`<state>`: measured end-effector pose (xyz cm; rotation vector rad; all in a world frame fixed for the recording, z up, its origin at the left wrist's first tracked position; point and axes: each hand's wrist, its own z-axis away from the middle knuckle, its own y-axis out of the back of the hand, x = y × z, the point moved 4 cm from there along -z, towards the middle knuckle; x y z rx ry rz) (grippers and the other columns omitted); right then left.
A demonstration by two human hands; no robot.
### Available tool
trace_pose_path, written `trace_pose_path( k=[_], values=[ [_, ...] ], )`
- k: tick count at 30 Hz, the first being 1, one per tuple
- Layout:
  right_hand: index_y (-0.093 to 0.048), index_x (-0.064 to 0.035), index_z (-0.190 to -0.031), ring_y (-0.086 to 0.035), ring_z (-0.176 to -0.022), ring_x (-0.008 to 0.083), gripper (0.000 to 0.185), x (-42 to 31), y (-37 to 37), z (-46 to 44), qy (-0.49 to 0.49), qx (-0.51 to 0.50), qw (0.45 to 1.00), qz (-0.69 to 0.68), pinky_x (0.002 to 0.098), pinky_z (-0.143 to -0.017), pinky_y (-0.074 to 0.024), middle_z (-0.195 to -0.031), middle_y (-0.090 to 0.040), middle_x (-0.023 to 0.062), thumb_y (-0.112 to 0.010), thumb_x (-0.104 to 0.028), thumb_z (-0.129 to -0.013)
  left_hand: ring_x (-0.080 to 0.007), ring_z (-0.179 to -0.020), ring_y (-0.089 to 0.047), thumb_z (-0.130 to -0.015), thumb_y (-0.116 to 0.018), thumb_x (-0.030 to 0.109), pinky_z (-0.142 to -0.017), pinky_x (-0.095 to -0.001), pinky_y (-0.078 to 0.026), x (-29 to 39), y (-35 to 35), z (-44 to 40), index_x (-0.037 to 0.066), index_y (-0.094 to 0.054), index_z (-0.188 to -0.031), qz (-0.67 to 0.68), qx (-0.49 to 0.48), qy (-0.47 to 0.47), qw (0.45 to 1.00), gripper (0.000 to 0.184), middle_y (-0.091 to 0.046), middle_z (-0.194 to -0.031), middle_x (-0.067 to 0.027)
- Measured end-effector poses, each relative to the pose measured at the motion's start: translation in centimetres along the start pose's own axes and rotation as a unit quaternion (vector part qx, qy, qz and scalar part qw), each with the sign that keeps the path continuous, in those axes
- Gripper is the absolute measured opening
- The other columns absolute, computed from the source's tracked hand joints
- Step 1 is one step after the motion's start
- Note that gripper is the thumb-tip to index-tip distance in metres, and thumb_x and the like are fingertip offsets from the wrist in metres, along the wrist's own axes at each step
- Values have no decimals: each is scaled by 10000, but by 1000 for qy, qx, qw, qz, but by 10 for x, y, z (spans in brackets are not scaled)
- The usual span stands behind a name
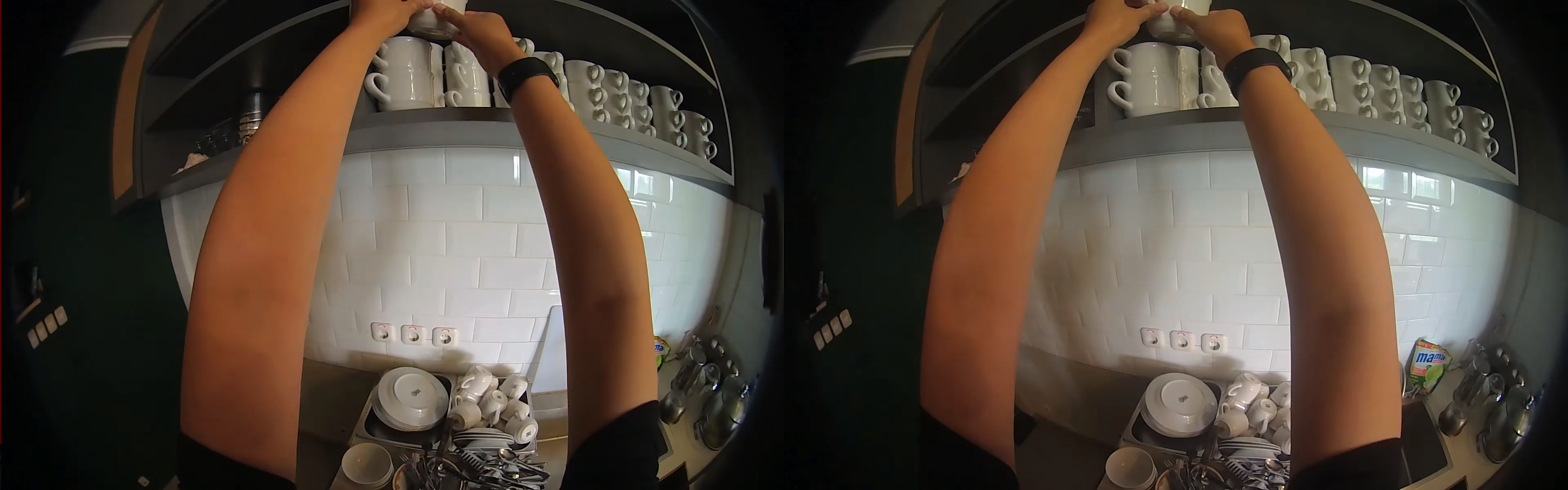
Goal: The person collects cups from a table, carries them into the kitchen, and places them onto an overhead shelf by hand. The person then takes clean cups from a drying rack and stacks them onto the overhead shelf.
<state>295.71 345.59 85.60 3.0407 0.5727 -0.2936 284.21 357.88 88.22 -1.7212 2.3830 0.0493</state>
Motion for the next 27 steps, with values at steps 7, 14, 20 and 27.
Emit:
trace_pose_path(
  k=[7, 14, 20, 27],
  values=[
    [-632, 102, -803, -587, -670, 227, 565, 31, -12, -32, 35, 6, 969, 246, 355, -638, -445, -721, -636, 174, -650, -463, -813, -329, -702, -603, -689, -779, 266, -635, -395, -465, -20, -7, 3, 13, -591, -735, -27, 27, 27, 999, 319, -633, -744, -170],
    [-625, 105, -719, -622, -675, 359, 651, 34, -32, -35, 40, 1, 975, 218, 418, -610, -438, -672, -609, 273, -575, -531, -846, -355, -723, -603, -681, -790, 263, -650, -407, -472, -30, 0, 5, 13, -600, -734, -61, 44, 55, 996, 319, -634, -763, -183],
    [-630, 97, -709, -631, -750, 404, 652, 57, -44, -57, 142, 3, 919, 368, 438, -639, -452, -711, -617, 286, -572, -540, -837, -341, -722, -633, -663, -809, 252, -645, -399, -487, -42, 0, 9, 4, -638, -730, -72, 34, 66, 995, 308, -654, -774, -193],
    [-637, 88, -725, -641, -751, 402, 619, 56, -46, -44, 67, 32, 947, 311, 438, -663, -468, -686, -622, 264, -602, -523, -817, -343, -789, -664, -640, -819, 213, -674, -391, -508, -36, 4, 11, -35, -671, -797, -72, -3, 129, 989, 329, -664, -830, -229]
  ],
)
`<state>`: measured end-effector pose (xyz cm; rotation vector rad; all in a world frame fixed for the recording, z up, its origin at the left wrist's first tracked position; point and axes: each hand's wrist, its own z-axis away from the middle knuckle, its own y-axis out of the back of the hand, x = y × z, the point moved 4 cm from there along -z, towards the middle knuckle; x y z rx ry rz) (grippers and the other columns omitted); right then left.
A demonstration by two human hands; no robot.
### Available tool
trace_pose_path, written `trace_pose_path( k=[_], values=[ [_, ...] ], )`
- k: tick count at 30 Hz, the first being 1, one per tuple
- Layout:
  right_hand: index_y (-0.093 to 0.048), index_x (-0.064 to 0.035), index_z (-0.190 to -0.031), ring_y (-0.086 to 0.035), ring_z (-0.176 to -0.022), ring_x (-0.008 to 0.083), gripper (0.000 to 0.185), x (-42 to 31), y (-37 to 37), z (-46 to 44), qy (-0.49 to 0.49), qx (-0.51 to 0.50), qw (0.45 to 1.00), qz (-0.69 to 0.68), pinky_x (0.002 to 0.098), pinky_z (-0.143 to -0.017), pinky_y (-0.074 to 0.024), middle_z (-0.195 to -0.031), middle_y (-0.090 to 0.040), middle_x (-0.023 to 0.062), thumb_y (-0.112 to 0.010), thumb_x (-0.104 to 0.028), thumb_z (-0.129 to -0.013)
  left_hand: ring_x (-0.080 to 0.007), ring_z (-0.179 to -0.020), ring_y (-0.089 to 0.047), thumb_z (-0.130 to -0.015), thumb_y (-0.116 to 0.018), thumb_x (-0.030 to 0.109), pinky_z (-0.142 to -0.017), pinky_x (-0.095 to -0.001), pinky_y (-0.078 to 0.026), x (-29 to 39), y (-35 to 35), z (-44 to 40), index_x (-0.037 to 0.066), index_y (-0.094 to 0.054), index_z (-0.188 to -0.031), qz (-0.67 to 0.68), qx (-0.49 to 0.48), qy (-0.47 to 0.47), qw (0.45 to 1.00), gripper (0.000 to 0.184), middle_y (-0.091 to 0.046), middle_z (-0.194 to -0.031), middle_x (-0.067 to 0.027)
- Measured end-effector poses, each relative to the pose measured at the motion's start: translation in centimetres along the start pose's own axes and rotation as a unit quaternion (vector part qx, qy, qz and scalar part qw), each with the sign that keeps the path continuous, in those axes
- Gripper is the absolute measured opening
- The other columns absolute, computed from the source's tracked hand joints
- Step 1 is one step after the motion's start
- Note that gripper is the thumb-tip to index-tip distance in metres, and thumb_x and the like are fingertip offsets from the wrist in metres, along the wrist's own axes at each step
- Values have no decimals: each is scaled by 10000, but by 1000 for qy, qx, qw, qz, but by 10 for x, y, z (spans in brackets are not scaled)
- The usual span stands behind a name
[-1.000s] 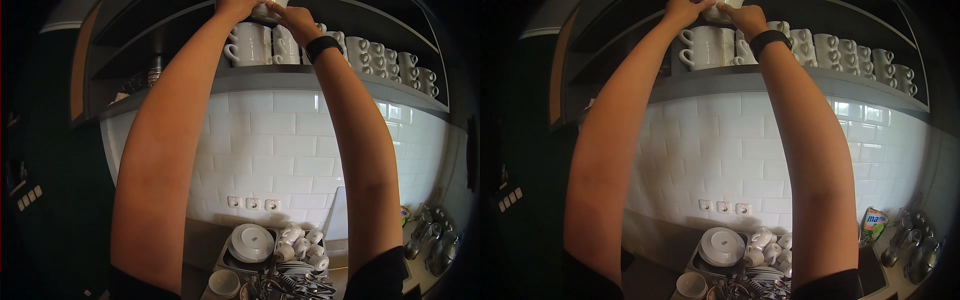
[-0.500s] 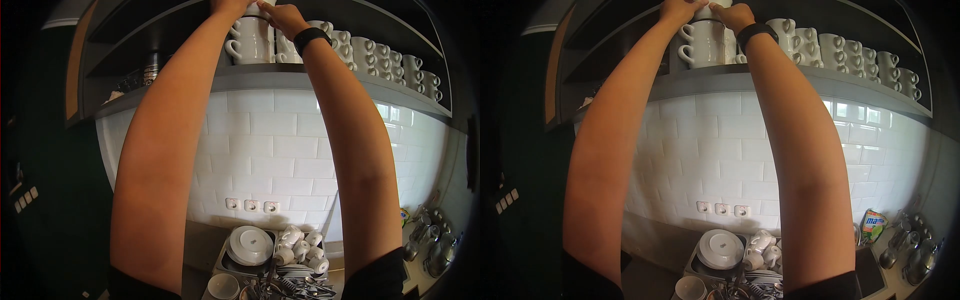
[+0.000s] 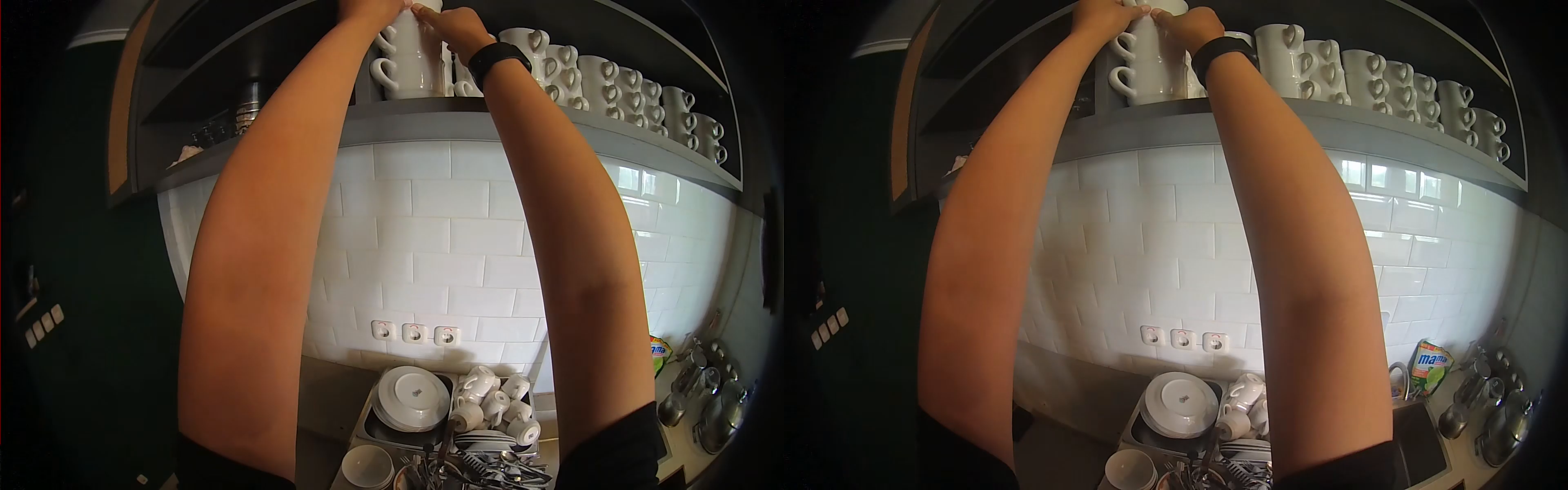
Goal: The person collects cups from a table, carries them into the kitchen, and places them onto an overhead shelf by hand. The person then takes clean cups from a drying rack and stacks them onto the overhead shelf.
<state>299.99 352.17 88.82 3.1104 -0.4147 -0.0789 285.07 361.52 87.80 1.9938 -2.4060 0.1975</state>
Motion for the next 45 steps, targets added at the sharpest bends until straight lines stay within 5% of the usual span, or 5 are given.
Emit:
trace_pose_path(
  k=[8, 20, 22, 27, 45],
  values=[
    [-659, 58, -999, -632, -991, 352, 731, -13, 10, 25, -147, -65, 986, -48, 362, -861, -483, -1025, -645, 256, -595, -620, -734, -365, -898, -649, -660, -779, 185, -752, -398, -518, -3, -5, -2, -65, -658, -852, -18, -4, -12, 1000, 337, -652, -917, -263],
    [-589, 120, -1047, -626, -975, 367, 706, 1, -7, 18, -135, -54, 973, -181, 369, -870, -478, -1022, -634, 262, -612, -497, -706, -323, -887, -643, -769, -682, 187, -772, -389, -501, 12, 24, 9, 26, -648, -907, -23, -28, -89, 995, 215, -669, -866, -171],
    [-600, 48, -900, -595, -739, 243, 470, 6, -16, 16, -105, 11, 978, -179, 337, -630, -462, -817, -607, 149, -675, -389, -743, -307, -844, -650, -780, -674, 183, -735, -386, -504, 19, 33, 20, 39, -655, -892, -47, -28, -94, 994, 183, -675, -864, -150],
    [-559, 97, -1115, -595, -1057, 340, 713, 1, -10, 27, -138, 0, 974, -180, 349, -901, -468, -1181, -567, 253, -653, -478, -703, -300, -805, -653, -757, -694, 181, -709, -381, -504, 6, 23, 11, 46, -667, -853, 7, -13, -84, 996, 168, -679, -846, -147],
    [-578, 41, -1112, -630, -997, 295, 630, -18, 5, 45, -100, 58, 989, -97, 349, -876, -481, -1082, -632, 193, -683, -437, -715, -311, -896, -656, -735, -697, 148, -787, -395, -512, 15, 18, 12, 38, -689, -888, -48, 40, -19, 998, 189, -679, -880, -178]
  ],
)
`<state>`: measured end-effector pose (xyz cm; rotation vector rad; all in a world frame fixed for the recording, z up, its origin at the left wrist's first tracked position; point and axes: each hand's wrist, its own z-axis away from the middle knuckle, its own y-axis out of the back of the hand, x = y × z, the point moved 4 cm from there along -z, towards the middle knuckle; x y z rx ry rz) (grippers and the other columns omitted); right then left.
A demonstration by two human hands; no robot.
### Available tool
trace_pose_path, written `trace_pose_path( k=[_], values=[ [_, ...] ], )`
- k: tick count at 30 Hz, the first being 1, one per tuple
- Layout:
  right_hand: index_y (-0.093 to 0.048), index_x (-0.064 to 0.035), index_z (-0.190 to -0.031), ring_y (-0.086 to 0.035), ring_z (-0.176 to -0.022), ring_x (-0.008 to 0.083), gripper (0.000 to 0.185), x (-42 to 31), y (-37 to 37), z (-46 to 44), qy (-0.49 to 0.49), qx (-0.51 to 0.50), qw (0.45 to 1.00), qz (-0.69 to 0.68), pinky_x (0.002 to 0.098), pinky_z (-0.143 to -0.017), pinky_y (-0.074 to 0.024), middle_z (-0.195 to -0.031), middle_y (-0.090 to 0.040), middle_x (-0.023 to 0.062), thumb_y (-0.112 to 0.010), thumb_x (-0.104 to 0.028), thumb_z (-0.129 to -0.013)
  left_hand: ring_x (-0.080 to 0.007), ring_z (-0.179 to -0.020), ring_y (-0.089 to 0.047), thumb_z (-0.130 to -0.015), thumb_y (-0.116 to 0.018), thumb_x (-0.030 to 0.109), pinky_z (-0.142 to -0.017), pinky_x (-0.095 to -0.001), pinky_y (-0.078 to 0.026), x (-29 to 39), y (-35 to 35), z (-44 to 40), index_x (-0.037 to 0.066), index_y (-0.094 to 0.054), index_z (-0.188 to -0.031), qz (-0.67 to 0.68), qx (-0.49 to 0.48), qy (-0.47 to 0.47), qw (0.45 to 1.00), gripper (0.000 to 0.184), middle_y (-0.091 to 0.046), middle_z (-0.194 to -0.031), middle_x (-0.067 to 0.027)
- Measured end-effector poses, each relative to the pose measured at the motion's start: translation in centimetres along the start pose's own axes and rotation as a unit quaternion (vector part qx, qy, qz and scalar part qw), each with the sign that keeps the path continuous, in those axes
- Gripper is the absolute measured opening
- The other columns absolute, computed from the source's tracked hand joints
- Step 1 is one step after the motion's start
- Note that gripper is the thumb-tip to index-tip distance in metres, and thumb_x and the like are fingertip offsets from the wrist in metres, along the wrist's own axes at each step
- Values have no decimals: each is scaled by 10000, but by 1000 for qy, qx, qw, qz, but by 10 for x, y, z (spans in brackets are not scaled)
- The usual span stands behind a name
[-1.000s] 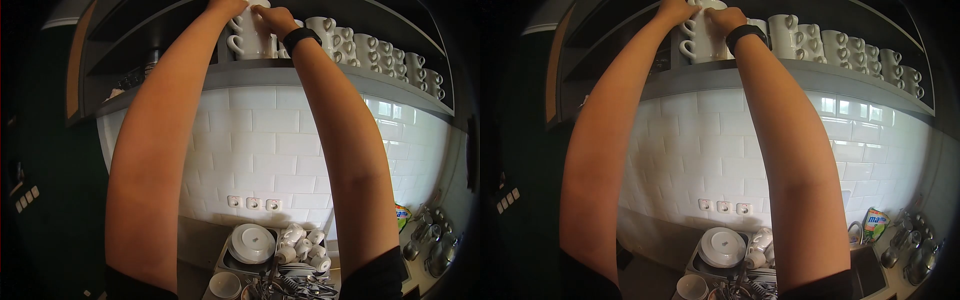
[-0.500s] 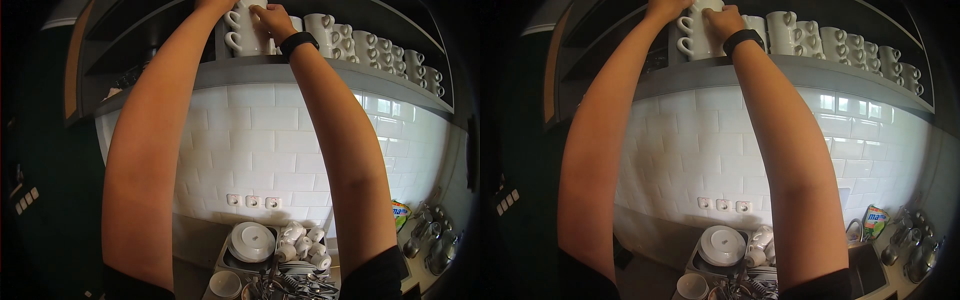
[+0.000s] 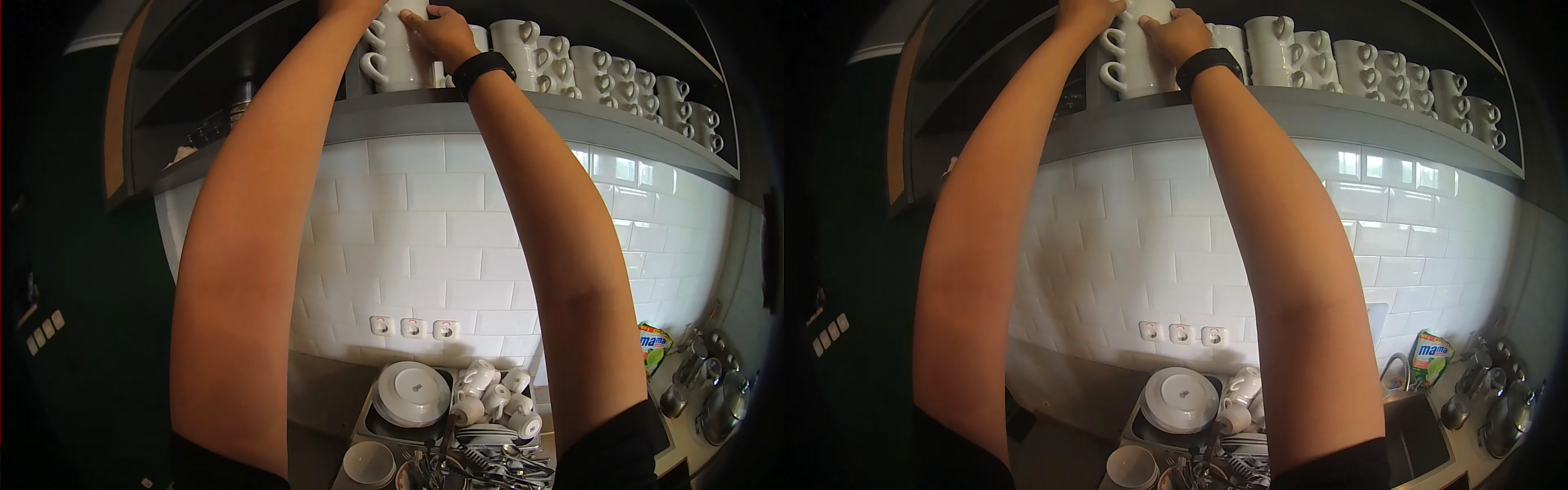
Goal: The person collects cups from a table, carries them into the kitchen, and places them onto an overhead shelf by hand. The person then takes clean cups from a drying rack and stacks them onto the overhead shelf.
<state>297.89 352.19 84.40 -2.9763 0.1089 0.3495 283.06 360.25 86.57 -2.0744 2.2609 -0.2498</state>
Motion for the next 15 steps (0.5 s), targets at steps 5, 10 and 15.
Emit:
trace_pose_path(
  k=[5, 10, 15],
  values=[
    [-574, 78, -1118, -592, -1049, 367, 602, 0, 3, 3, 106, 42, 993, 7, 369, -899, -465, -1090, -618, 262, -686, -412, -787, -304, -903, -663, -705, -723, 192, -782, -379, -516, 0, -3, 12, 36, -700, -909, -39, -31, 75, 996, 258, -684, -903, -173],
    [-631, 51, -968, -618, -914, 401, 481, -13, 13, 11, 111, 17, 992, 62, 419, -796, -485, -926, -639, 269, -674, -395, -795, -304, -897, -664, -664, -745, 237, -784, -362, -516, -31, -31, -17, 47, -713, -890, -14, -70, 74, 995, 297, -687, -936, -168],
    [-642, 34, -887, -621, -829, 416, 416, -19, 18, 16, 120, 20, 990, 66, 441, -732, -481, -823, -634, 265, -685, -367, -788, -299, -874, -667, -647, -736, 221, -774, -361, -516, -30, -27, -13, 53, -712, -868, -9, -71, 71, 995, 278, -692, -917, -153]
  ],
)
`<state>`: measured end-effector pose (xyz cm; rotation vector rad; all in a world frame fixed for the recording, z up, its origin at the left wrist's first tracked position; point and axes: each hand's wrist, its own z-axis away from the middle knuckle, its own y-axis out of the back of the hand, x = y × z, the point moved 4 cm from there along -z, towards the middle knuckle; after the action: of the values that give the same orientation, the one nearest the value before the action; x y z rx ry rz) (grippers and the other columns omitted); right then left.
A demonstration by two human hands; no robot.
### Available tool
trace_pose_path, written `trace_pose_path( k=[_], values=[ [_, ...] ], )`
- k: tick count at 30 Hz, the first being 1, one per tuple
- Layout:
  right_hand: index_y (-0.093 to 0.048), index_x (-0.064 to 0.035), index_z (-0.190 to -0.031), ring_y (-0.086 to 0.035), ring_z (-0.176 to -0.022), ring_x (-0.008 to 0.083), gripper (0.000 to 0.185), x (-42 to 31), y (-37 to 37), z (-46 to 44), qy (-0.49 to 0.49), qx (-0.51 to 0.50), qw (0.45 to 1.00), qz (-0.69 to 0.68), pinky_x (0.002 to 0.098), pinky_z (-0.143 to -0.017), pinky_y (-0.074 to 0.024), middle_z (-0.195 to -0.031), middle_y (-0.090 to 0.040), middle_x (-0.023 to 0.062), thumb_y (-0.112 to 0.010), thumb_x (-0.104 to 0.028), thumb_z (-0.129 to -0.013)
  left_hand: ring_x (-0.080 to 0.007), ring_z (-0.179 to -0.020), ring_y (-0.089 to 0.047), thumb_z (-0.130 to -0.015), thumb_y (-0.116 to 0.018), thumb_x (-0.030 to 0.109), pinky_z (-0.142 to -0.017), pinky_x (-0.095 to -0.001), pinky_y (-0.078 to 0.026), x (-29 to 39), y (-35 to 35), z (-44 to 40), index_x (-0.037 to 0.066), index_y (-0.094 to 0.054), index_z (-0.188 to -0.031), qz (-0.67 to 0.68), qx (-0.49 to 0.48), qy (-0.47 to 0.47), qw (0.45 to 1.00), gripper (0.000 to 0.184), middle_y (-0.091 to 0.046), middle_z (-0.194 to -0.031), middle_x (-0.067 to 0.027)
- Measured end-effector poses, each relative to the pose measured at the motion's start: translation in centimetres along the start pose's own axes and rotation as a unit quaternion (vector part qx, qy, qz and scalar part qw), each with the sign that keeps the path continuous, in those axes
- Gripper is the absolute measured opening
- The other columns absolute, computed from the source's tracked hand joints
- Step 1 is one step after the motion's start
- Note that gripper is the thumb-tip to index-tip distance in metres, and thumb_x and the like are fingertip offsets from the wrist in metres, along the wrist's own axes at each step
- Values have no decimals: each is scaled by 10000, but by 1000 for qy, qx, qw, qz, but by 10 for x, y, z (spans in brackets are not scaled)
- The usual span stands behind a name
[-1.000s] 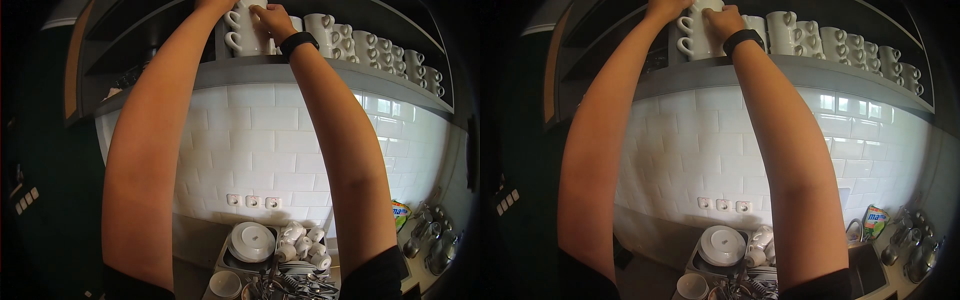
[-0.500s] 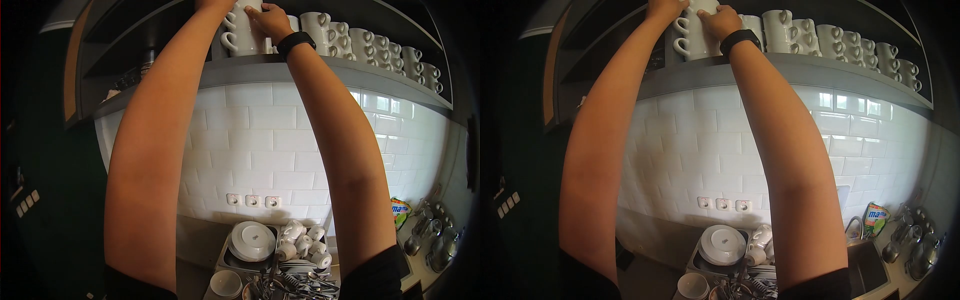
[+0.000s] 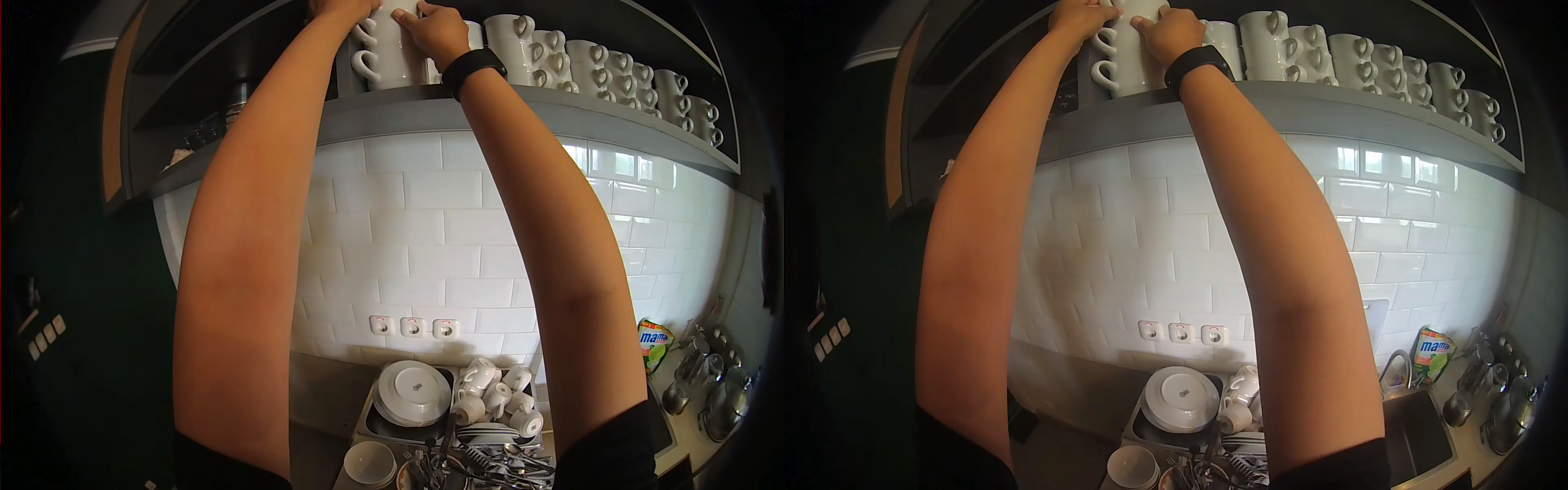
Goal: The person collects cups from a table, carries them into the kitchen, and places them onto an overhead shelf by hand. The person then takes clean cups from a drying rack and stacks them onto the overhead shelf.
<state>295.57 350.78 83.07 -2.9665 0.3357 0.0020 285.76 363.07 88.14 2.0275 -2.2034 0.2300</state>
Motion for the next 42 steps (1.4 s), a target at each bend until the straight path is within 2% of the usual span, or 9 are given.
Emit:
trace_pose_path(
  k=[2, 5, 8, 25, 31, 35, 40, 41, 42],
  values=[
    [-651, 34, -965, -627, -878, 401, 435, -3, 3, 2, -15, -9, 999, -32, 421, -767, -489, -888, -644, 265, -692, -359, -784, -300, -866, -667, -647, -729, 215, -774, -370, -512, 2, 5, 7, 67, -714, -854, 10, -11, 8, 1000, 255, -694, -901, -142],
    [-623, 26, -1112, -627, -961, 371, 506, 6, -4, 1, -1, 43, 996, -77, 387, -832, -486, -1001, -641, 259, -702, -345, -779, -303, -875, -663, -652, -723, 213, -789, -393, -497, 10, 11, 21, 90, -716, -839, 11, -18, 27, 999, 223, -697, -882, -126],
    [-566, 19, -1211, -611, -1034, 345, 579, 7, -2, 1, -45, -7, 996, -83, 358, -890, -470, -1100, -615, 253, -706, -338, -777, -301, -915, -653, -655, -727, 225, -818, -414, -476, 10, 11, 21, 104, -717, -851, -6, -7, 35, 999, 230, -696, -900, -117],
    [-527, -17, -1265, -578, -1085, 361, 562, 10, -8, 0, -7, -8, 995, -95, 371, -931, -446, -1166, -591, 243, -656, -314, -805, -313, -1021, -613, -676, -745, 240, -889, -422, -423, 12, 14, 24, 84, -693, -961, -16, -30, 51, 998, 329, -674, -1019, -137],
    [-528, -13, -1219, -568, -1078, 387, 527, 2, -3, 2, -13, -8, 998, -69, 395, -924, -447, -1156, -591, 250, -647, -308, -799, -305, -1017, -613, -652, -759, 247, -885, -424, -424, 9, 10, 24, 85, -666, -976, -24, 15, 28, 999, 374, -676, -1004, -122],
    [-541, -10, -1179, -575, -1049, 398, 488, 3, -1, 0, -40, -29, 997, -60, 403, -913, -452, -1125, -597, 263, -641, -281, -786, -314, -987, -619, -645, -769, 272, -848, -415, -458, 8, 11, 27, 71, -631, -1000, 20, 60, -14, 998, 431, -668, -996, -136],
    [-571, 5, -1130, -603, -990, 375, 445, 9, 7, -8, 20, -21, 997, -76, 394, -872, -469, -1037, -630, 248, -641, -251, -773, -319, -951, -627, -681, -756, 278, -792, -398, -499, 24, 36, 49, 40, -608, -1017, 64, 127, -124, 982, 437, -659, -993, -157],
    [-580, 12, -1114, -609, -976, 368, 435, 3, 17, -7, 21, -18, 996, -88, 391, -863, -472, -1019, -637, 243, -643, -248, -770, -291, -899, -647, -722, -732, 246, -781, -371, -502, 26, 43, 54, 23, -623, -1018, 23, 176, -186, 966, 386, -670, -952, -161],
    [-599, 36, -1061, -631, -927, 326, 400, -11, 36, 4, 12, 5, 994, -105, 366, -819, -486, -981, -649, 227, -648, -234, -770, -275, -866, -656, -738, -722, 238, -769, -350, -503, 28, 49, 60, 20, -635, -1017, 74, 161, -187, 966, 365, -675, -927, -163]
  ],
)
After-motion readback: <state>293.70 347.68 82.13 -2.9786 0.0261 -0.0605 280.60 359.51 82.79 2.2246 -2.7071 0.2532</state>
